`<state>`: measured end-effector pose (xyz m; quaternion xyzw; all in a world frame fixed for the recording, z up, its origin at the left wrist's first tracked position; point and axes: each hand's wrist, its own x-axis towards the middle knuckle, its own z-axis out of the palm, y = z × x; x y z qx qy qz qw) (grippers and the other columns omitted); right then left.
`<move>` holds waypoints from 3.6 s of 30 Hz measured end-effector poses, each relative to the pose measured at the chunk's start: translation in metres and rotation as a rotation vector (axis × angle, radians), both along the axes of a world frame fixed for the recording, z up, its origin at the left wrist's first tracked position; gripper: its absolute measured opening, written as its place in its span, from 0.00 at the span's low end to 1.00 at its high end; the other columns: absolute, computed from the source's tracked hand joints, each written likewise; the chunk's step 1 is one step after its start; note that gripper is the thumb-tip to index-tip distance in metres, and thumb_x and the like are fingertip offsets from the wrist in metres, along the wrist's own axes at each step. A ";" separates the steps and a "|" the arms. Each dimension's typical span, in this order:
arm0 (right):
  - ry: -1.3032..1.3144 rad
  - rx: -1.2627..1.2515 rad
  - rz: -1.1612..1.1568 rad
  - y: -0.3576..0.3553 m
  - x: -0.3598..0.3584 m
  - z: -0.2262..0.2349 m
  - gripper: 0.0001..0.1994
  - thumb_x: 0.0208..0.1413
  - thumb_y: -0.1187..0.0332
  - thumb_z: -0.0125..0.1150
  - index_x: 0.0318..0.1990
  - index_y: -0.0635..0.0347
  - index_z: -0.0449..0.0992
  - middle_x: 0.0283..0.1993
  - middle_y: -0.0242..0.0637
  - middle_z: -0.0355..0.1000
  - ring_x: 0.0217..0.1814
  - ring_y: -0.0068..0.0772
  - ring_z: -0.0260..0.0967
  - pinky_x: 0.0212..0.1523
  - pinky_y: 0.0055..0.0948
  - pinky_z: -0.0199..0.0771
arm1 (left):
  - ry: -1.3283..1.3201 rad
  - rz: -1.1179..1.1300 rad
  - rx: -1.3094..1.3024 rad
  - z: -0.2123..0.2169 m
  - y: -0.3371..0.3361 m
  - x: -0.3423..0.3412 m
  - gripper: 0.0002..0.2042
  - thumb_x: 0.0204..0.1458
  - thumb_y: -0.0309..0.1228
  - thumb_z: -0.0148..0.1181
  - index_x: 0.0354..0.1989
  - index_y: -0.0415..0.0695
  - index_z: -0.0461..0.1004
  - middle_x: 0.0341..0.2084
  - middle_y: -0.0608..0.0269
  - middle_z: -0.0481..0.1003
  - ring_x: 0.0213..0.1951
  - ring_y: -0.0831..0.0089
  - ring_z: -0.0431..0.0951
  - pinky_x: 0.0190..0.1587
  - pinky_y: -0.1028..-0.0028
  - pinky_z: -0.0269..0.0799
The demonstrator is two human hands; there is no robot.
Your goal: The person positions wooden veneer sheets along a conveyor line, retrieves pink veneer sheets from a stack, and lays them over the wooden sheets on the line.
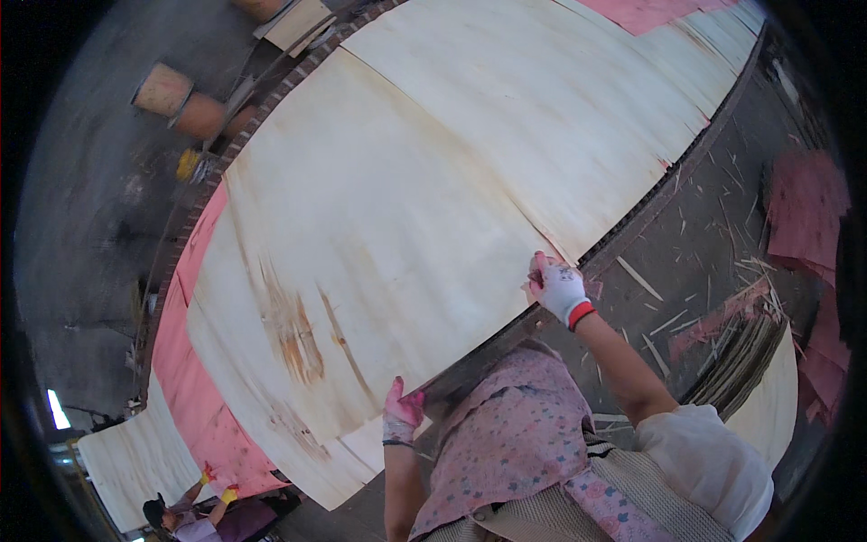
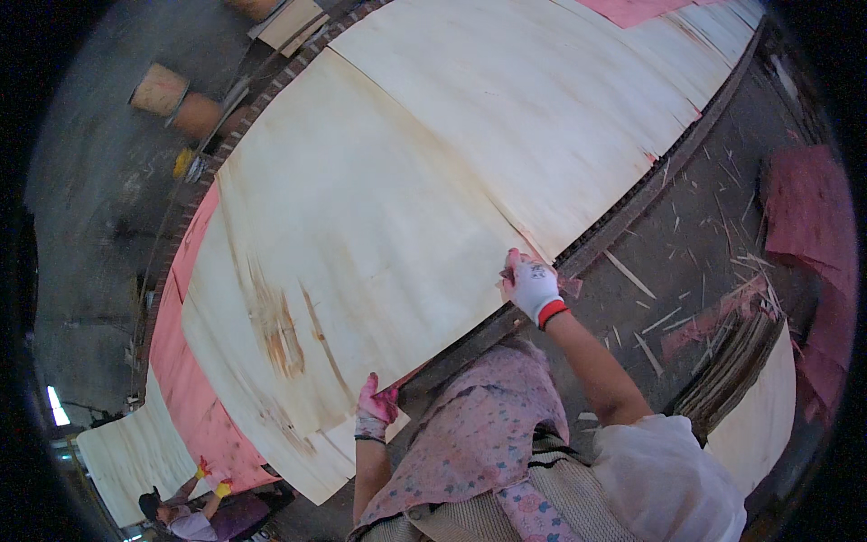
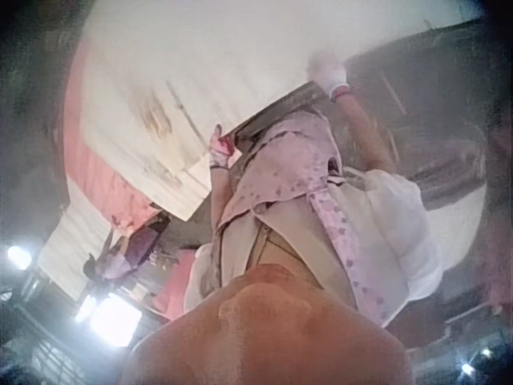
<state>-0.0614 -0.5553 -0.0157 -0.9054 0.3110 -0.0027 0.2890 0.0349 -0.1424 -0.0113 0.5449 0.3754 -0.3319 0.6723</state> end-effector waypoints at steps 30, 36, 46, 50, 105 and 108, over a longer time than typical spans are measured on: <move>0.323 1.115 0.508 0.162 0.045 0.004 0.22 0.51 0.59 0.62 0.49 0.65 0.71 0.36 0.34 0.73 0.28 0.21 0.69 0.30 0.22 0.72 | -0.065 0.440 -0.006 -0.059 0.208 -0.181 0.14 0.53 0.43 0.56 0.41 0.47 0.70 0.36 0.64 0.76 0.37 0.66 0.76 0.32 0.68 0.69; 0.394 0.920 0.719 0.228 0.060 -0.001 0.23 0.50 0.55 0.61 0.45 0.66 0.73 0.32 0.34 0.73 0.27 0.21 0.68 0.29 0.24 0.71 | 0.044 0.746 0.134 -0.020 0.233 -0.171 0.10 0.58 0.41 0.46 0.33 0.49 0.68 0.23 0.67 0.71 0.26 0.68 0.72 0.26 0.69 0.66; 0.361 0.510 0.298 0.327 0.016 0.009 0.20 0.47 0.54 0.61 0.37 0.64 0.74 0.27 0.33 0.73 0.24 0.22 0.69 0.27 0.24 0.71 | 0.109 0.738 -0.017 -0.091 0.460 -0.187 0.15 0.57 0.48 0.44 0.23 0.53 0.64 0.13 0.71 0.63 0.16 0.71 0.63 0.17 0.68 0.57; 0.343 0.704 0.221 0.392 -0.004 0.050 0.15 0.49 0.60 0.62 0.35 0.64 0.74 0.27 0.31 0.71 0.26 0.20 0.66 0.27 0.22 0.68 | -0.013 0.656 -0.026 -0.103 0.496 -0.165 0.18 0.55 0.53 0.44 0.25 0.54 0.68 0.14 0.71 0.67 0.17 0.72 0.64 0.18 0.69 0.59; 0.432 1.247 0.403 0.634 0.090 0.005 0.09 0.42 0.73 0.68 0.27 0.63 0.72 0.19 0.31 0.70 0.16 0.23 0.67 0.14 0.23 0.64 | -1.541 -0.082 1.305 0.356 0.607 0.023 0.33 0.49 0.32 0.51 0.64 0.36 0.49 0.63 0.46 0.54 0.62 0.56 0.57 0.62 0.59 0.52; 0.366 1.240 0.340 0.662 0.116 0.049 0.10 0.43 0.71 0.69 0.25 0.63 0.72 0.18 0.30 0.69 0.17 0.22 0.67 0.14 0.23 0.64 | -1.553 -0.295 1.622 0.304 0.738 0.041 0.29 0.51 0.33 0.51 0.61 0.33 0.55 0.58 0.46 0.61 0.58 0.56 0.63 0.59 0.58 0.58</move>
